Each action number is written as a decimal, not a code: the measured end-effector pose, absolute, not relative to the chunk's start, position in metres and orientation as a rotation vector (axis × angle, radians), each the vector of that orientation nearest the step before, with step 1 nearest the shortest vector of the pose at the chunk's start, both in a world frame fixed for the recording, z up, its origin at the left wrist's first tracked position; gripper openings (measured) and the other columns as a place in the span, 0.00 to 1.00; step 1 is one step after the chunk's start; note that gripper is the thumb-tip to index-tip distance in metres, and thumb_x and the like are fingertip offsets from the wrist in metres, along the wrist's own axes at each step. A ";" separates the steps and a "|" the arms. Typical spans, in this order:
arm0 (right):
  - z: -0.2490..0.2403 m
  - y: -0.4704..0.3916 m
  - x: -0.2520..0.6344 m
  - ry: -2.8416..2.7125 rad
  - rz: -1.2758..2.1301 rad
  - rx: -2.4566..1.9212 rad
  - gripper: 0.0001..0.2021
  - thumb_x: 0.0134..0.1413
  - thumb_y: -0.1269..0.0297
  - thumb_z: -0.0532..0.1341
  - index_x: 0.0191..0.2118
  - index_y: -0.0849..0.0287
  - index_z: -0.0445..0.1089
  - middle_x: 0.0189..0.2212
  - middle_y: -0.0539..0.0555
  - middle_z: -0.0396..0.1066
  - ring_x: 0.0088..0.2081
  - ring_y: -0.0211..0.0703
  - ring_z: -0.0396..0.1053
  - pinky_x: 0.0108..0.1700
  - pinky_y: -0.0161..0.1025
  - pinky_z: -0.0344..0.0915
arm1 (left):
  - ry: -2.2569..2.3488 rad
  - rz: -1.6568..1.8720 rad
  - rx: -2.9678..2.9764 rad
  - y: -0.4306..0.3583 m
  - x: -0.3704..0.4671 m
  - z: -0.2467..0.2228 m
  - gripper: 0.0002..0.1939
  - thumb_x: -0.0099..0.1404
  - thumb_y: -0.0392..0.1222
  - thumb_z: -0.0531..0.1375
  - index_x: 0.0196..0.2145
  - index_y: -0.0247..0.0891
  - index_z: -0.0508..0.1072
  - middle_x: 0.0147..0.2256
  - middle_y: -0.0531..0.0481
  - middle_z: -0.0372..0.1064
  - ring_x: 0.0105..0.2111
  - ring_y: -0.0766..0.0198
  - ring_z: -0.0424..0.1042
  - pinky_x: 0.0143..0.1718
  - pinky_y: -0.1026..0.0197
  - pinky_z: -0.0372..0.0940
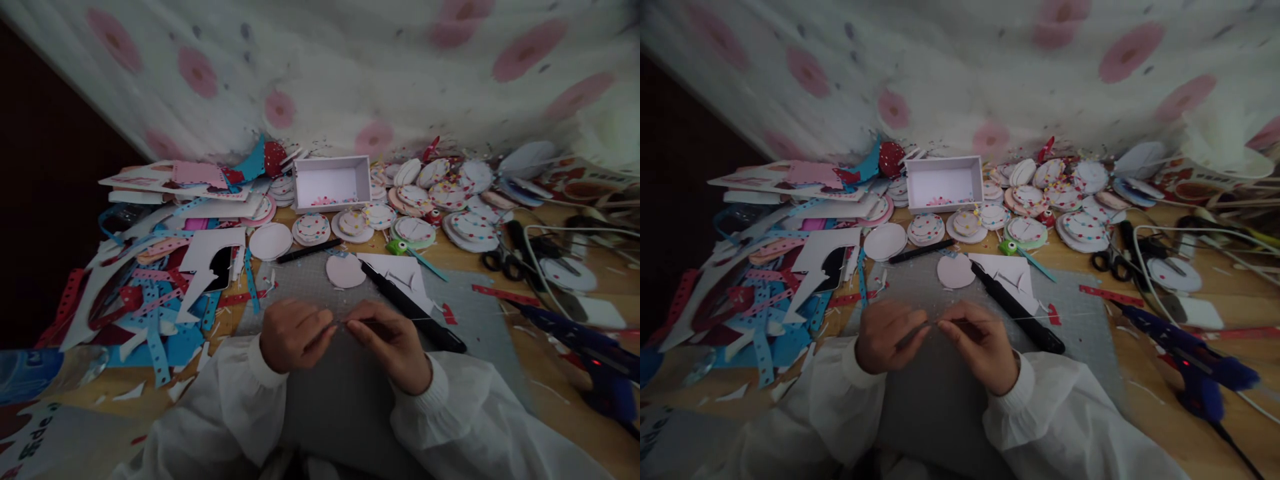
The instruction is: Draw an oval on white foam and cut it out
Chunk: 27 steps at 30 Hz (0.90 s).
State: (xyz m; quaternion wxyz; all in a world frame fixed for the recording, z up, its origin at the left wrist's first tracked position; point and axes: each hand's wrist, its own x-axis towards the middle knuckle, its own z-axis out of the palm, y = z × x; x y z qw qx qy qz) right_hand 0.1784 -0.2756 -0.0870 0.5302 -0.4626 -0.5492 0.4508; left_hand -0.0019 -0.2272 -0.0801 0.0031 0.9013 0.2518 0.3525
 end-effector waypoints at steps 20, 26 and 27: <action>-0.084 -0.277 0.177 -1.341 1.091 -1.067 0.09 0.57 0.62 0.61 0.30 0.59 0.74 0.23 0.53 0.71 0.26 0.38 0.67 0.27 0.34 0.65 | 0.749 1.179 2.910 -0.228 -0.004 -0.081 0.13 0.68 0.40 0.56 0.25 0.36 0.69 0.15 0.57 0.60 0.17 0.69 0.58 0.22 0.60 0.46; -0.084 -0.278 0.177 -1.347 1.063 -1.071 0.08 0.57 0.62 0.61 0.31 0.59 0.74 0.24 0.53 0.71 0.27 0.40 0.68 0.27 0.35 0.65 | 0.761 1.214 2.886 -0.229 -0.004 -0.081 0.10 0.66 0.39 0.58 0.26 0.36 0.69 0.15 0.58 0.60 0.17 0.70 0.58 0.22 0.61 0.47; -0.084 -0.278 0.177 -1.355 1.057 -1.067 0.08 0.58 0.62 0.61 0.31 0.59 0.74 0.24 0.53 0.72 0.27 0.40 0.69 0.28 0.36 0.66 | 0.757 1.215 2.884 -0.229 -0.004 -0.081 0.10 0.66 0.39 0.58 0.26 0.36 0.69 0.15 0.58 0.60 0.17 0.70 0.58 0.22 0.61 0.47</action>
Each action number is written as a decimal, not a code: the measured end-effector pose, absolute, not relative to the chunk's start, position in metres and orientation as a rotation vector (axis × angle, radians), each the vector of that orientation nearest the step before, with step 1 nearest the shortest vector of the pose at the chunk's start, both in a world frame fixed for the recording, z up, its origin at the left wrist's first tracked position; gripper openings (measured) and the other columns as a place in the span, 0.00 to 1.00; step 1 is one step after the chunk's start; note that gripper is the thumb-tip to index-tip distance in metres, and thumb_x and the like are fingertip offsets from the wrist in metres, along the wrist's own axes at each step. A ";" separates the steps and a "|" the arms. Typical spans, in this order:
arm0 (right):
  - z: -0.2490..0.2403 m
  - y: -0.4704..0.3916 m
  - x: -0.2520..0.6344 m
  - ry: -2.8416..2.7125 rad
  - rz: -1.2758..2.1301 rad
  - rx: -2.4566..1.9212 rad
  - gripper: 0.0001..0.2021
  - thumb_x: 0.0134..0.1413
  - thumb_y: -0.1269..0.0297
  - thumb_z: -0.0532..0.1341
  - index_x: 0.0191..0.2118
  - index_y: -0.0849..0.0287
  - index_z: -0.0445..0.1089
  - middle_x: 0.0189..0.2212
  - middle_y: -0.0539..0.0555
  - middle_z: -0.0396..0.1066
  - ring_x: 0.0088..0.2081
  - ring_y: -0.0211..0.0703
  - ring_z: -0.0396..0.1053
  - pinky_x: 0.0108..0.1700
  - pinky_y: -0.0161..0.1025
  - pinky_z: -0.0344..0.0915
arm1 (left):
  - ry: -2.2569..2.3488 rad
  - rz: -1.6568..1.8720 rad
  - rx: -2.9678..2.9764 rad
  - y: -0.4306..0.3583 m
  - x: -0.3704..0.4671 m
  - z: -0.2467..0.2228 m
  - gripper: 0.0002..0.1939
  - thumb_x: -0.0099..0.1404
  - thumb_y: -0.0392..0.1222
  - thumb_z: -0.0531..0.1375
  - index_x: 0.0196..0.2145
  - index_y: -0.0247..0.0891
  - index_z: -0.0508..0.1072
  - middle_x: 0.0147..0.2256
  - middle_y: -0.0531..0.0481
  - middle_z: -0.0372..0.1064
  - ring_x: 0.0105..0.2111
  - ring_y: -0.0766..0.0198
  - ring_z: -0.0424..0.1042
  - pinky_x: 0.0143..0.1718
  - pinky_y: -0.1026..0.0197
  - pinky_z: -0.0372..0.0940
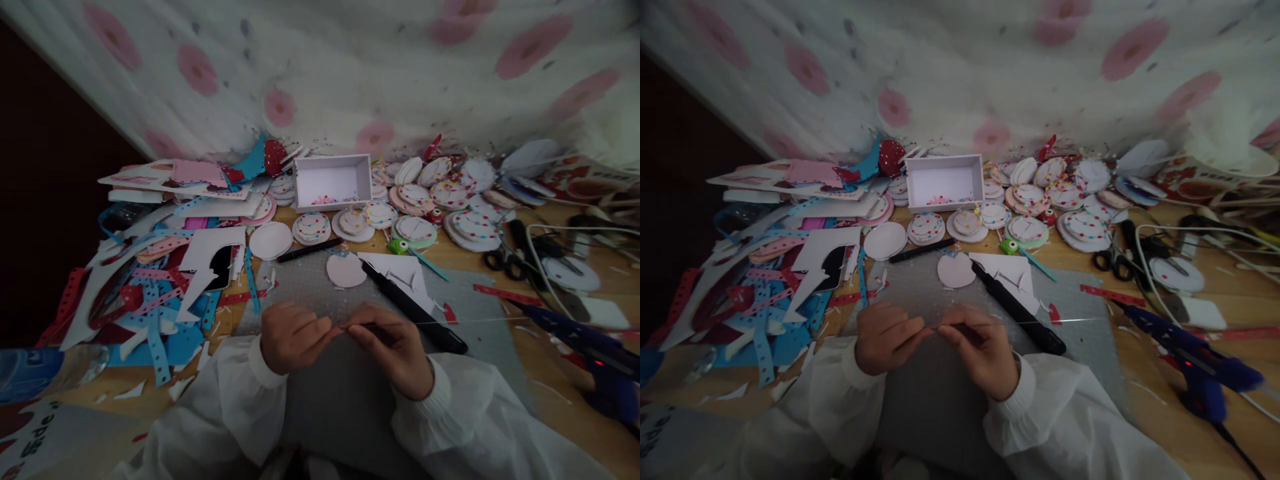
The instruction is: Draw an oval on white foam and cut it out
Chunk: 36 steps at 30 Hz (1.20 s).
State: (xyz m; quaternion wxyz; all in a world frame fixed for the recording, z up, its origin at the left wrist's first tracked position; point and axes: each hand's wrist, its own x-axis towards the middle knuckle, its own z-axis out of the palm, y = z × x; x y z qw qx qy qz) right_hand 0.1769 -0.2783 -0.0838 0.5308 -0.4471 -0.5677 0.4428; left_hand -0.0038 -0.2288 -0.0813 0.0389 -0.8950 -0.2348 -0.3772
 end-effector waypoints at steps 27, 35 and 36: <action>-0.086 -0.280 0.184 -1.665 0.736 -1.044 0.09 0.58 0.75 0.58 0.40 0.54 0.71 0.31 0.52 0.74 0.36 0.41 0.72 0.37 0.37 0.68 | -0.829 -1.060 -2.748 -0.225 0.000 -0.079 0.18 0.70 0.45 0.53 0.24 0.36 0.69 0.18 0.53 0.62 0.20 0.66 0.59 0.25 0.60 0.50; -0.086 -0.283 0.183 -1.664 0.732 -1.043 0.10 0.57 0.76 0.58 0.40 0.55 0.71 0.31 0.52 0.73 0.35 0.40 0.72 0.36 0.36 0.68 | -0.815 -1.116 -2.728 -0.227 -0.001 -0.082 0.18 0.69 0.42 0.55 0.21 0.37 0.67 0.16 0.55 0.59 0.19 0.67 0.56 0.24 0.60 0.47; -0.087 -0.283 0.183 -1.662 0.719 -1.030 0.10 0.57 0.77 0.58 0.40 0.55 0.71 0.31 0.52 0.73 0.35 0.41 0.72 0.36 0.36 0.68 | -0.815 -1.117 -2.729 -0.228 -0.001 -0.081 0.18 0.69 0.42 0.55 0.21 0.37 0.67 0.16 0.55 0.58 0.19 0.67 0.55 0.24 0.60 0.47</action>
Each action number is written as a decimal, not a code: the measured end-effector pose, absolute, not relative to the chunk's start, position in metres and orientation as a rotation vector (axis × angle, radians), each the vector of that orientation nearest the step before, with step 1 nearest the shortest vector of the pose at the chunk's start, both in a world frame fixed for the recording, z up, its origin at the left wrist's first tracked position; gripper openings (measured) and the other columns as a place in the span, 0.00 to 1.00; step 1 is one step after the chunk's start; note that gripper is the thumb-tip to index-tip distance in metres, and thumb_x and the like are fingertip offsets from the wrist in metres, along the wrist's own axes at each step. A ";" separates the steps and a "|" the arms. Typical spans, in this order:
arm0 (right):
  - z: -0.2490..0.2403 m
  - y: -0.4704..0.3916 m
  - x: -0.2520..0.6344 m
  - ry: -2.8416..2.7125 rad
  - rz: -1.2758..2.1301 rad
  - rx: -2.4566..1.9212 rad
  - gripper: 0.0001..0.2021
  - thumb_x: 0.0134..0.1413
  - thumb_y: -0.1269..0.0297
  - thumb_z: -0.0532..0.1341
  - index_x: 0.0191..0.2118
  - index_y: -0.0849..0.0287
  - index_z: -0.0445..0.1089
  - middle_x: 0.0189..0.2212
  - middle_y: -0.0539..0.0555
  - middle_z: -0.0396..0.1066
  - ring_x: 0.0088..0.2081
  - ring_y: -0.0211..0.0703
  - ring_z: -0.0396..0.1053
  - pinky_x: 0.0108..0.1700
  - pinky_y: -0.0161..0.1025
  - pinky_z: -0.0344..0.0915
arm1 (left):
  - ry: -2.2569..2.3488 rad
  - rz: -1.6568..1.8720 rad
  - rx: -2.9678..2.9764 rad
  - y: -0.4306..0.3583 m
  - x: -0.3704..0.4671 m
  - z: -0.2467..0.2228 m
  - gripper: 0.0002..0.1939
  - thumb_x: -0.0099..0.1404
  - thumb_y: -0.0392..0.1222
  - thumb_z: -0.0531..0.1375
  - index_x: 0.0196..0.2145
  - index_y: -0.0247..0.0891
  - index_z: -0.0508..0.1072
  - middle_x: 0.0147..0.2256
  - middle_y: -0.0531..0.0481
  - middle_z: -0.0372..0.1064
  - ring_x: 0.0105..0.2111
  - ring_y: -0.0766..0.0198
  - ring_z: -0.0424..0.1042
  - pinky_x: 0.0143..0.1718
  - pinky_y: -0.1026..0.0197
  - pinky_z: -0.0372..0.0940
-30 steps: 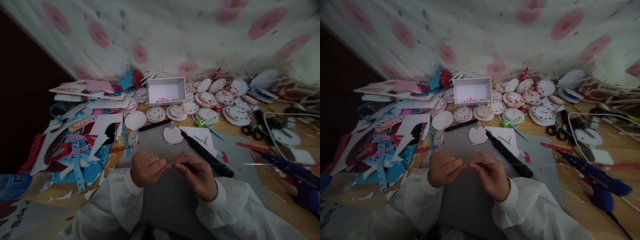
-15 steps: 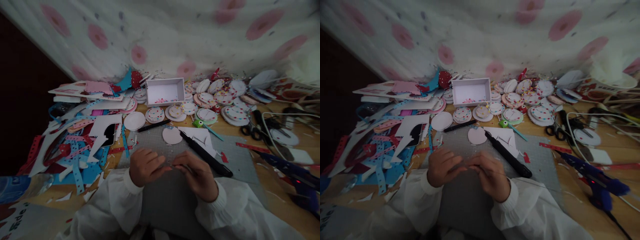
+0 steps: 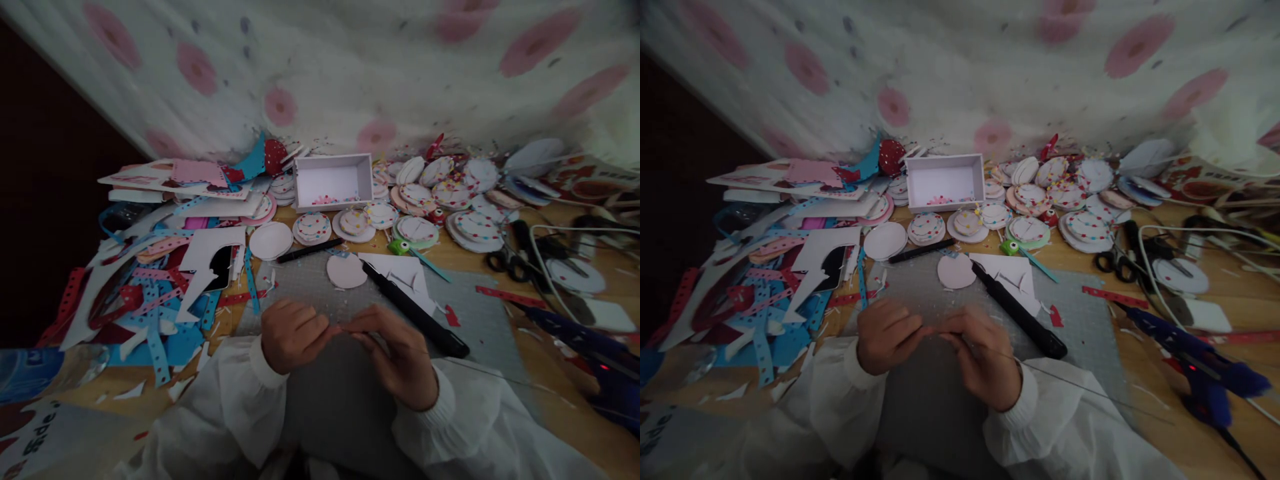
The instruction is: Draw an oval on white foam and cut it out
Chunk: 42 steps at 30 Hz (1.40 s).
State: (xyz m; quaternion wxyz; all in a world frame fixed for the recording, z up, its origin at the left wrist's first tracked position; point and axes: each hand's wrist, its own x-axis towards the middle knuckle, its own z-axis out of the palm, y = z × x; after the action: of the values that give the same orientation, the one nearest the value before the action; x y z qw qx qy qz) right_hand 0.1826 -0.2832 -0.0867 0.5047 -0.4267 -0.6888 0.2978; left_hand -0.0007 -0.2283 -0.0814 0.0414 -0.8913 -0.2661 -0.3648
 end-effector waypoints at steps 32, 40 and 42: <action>-0.101 -0.265 0.185 -1.180 1.063 -0.960 0.11 0.57 0.58 0.62 0.30 0.59 0.74 0.22 0.51 0.69 0.22 0.35 0.65 0.23 0.33 0.64 | -0.915 -0.820 -2.713 -0.239 -0.016 -0.069 0.12 0.69 0.35 0.52 0.32 0.37 0.74 0.24 0.51 0.74 0.24 0.64 0.72 0.27 0.60 0.59; -0.109 -0.257 0.191 -0.977 1.172 -0.967 0.16 0.48 0.49 0.65 0.27 0.58 0.73 0.20 0.50 0.69 0.20 0.35 0.63 0.21 0.32 0.62 | -1.065 -0.676 -2.525 -0.271 -0.103 -0.043 0.10 0.64 0.29 0.57 0.40 0.39 0.73 0.35 0.51 0.78 0.32 0.61 0.76 0.36 0.59 0.65; -0.111 -0.257 0.190 -0.983 1.183 -0.963 0.17 0.47 0.48 0.66 0.26 0.59 0.72 0.20 0.50 0.69 0.20 0.35 0.63 0.21 0.33 0.62 | -1.237 -0.661 -2.414 -0.287 -0.135 -0.037 0.11 0.63 0.32 0.59 0.44 0.40 0.72 0.34 0.51 0.78 0.31 0.60 0.75 0.36 0.58 0.64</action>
State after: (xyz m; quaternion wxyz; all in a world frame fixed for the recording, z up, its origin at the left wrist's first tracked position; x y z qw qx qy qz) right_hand 0.1898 -0.2572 -0.1112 0.6160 -0.4180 -0.4269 0.5135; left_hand -0.1349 -0.2869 -0.0366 0.1740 -0.8515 -0.4364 -0.2330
